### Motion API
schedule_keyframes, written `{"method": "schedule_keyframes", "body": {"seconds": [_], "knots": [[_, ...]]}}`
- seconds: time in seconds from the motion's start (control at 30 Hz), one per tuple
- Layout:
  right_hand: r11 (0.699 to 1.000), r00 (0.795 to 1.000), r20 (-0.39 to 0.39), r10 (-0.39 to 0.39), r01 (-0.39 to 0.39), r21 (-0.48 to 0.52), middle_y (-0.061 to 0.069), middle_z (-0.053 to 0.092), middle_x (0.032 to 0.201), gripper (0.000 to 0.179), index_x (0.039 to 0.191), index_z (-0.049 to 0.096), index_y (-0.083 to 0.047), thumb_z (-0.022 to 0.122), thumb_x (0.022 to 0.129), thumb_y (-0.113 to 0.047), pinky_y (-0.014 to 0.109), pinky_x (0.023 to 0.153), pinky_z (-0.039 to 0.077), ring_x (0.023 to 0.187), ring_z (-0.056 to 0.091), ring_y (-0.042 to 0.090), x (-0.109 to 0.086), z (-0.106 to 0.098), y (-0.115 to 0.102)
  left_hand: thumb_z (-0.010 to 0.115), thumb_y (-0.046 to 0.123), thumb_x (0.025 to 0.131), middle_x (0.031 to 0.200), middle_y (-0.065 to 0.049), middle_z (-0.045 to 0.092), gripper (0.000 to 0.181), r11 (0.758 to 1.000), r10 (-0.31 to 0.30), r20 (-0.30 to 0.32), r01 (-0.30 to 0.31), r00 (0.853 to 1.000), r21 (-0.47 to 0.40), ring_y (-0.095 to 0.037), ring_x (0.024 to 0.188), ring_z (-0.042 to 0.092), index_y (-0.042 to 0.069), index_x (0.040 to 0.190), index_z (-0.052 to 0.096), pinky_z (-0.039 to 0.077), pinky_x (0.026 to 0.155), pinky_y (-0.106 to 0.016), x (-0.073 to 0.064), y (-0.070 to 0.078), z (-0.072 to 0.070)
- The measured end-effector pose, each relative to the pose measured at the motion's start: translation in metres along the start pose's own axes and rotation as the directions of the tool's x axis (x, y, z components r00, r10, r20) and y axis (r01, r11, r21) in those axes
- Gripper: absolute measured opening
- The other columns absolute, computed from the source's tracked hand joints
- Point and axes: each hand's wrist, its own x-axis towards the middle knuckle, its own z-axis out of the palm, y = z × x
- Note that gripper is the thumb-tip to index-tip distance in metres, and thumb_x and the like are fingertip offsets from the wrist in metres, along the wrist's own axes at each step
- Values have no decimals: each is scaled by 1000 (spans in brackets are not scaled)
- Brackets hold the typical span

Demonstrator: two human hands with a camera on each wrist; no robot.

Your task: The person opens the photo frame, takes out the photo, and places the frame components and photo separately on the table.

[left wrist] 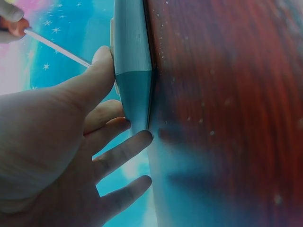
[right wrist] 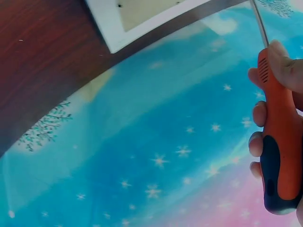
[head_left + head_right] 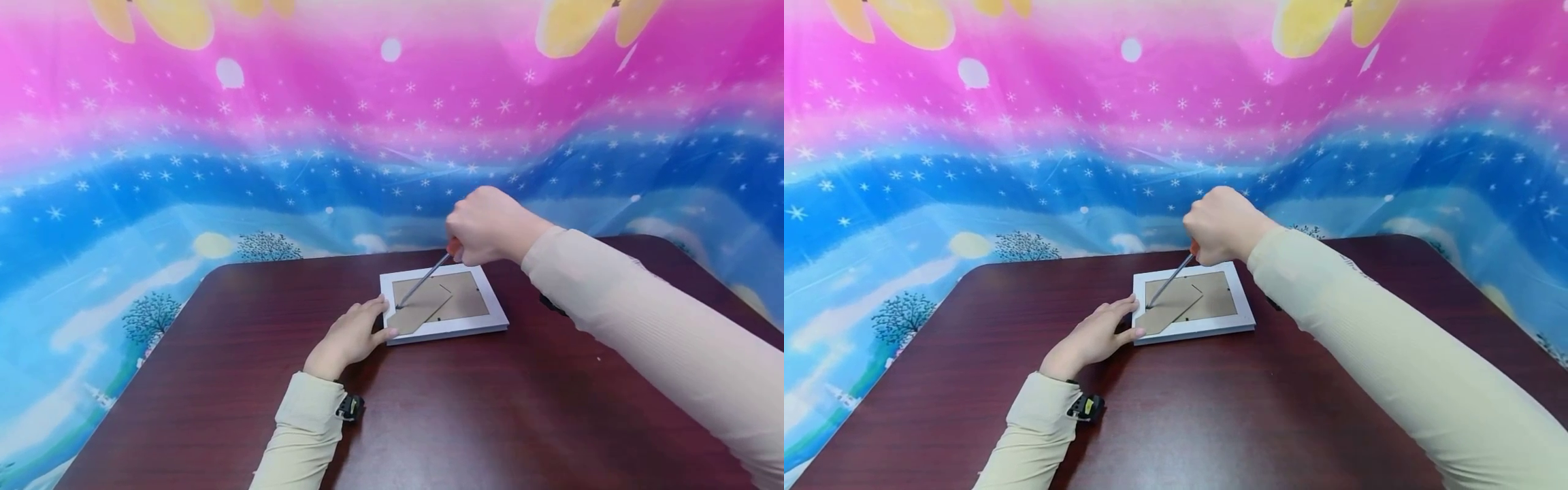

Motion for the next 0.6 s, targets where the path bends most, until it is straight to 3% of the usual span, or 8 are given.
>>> {"method": "schedule_keyframes", "body": {"seconds": [0.37, 0.6], "knots": [[989, 999, 37, -31, 36, -146, -5, 49, 51, 24, 57, 58, -19, 68, 77, -27, 36, 50, 49, 49, 46, 15, 23, -24, -16, 62, 34, 99, 157, -10, 36, 55, 1000, 10, -12, -10, 1000, 18, -36, 140, 36, 6, 145, 50, 35, 109, -52, 2, 1, 1], [998, 998, 65, 3, 1, -67, -8, 60, 59, 12, 67, 70, -22, 69, 78, -26, 34, 53, 50, 53, 53, 14, 13, -12, -6, 61, 34, 99, 157, -11, 36, 55, 1000, 4, -10, -4, 1000, 18, -37, 141, 35, 6, 145, 50, 34, 110, -52, 1, 1, 1]]}}
